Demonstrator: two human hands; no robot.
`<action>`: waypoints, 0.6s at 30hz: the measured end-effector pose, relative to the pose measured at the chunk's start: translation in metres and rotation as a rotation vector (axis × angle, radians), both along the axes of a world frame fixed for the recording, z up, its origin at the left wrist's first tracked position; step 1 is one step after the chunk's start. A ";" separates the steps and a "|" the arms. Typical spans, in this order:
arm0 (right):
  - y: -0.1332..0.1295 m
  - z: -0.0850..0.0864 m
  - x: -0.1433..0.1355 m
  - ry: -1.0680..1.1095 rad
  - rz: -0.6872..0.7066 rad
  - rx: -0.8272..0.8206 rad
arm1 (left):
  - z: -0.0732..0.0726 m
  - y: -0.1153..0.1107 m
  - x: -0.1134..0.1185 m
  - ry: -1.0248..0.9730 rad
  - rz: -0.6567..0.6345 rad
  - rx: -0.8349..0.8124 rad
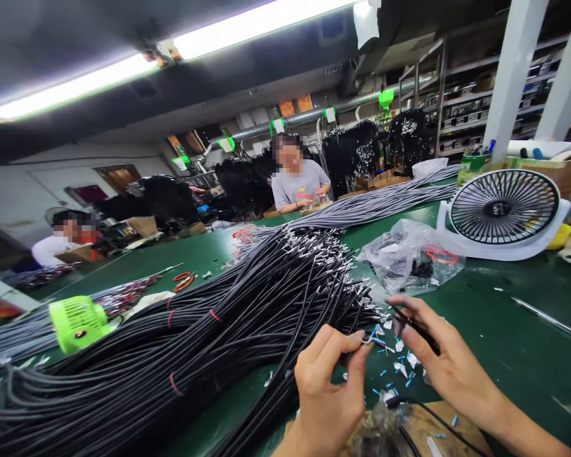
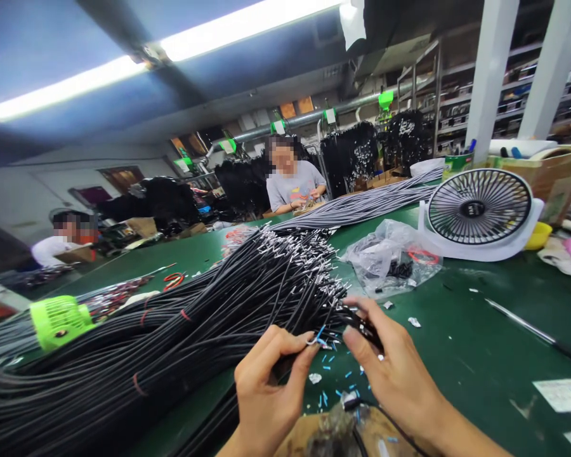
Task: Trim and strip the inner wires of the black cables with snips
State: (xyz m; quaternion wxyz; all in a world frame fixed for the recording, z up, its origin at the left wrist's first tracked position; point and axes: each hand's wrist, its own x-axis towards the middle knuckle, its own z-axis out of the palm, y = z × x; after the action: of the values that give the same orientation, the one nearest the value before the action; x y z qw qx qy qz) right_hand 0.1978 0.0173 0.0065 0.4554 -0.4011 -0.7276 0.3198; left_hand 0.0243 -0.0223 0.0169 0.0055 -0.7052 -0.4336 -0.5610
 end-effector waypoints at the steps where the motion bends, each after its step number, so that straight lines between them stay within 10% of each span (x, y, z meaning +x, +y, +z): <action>1: -0.001 0.000 -0.001 -0.017 0.009 0.024 | 0.000 0.000 0.000 0.001 0.003 0.005; 18: -0.004 0.009 -0.006 -0.010 0.136 0.029 | -0.003 0.000 0.001 0.062 -0.028 0.072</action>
State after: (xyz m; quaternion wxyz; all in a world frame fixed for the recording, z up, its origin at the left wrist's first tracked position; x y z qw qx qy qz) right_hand 0.1919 0.0129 0.0158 0.4349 -0.3454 -0.7601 0.3374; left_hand 0.0256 -0.0226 0.0139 0.0366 -0.7274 -0.4029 -0.5542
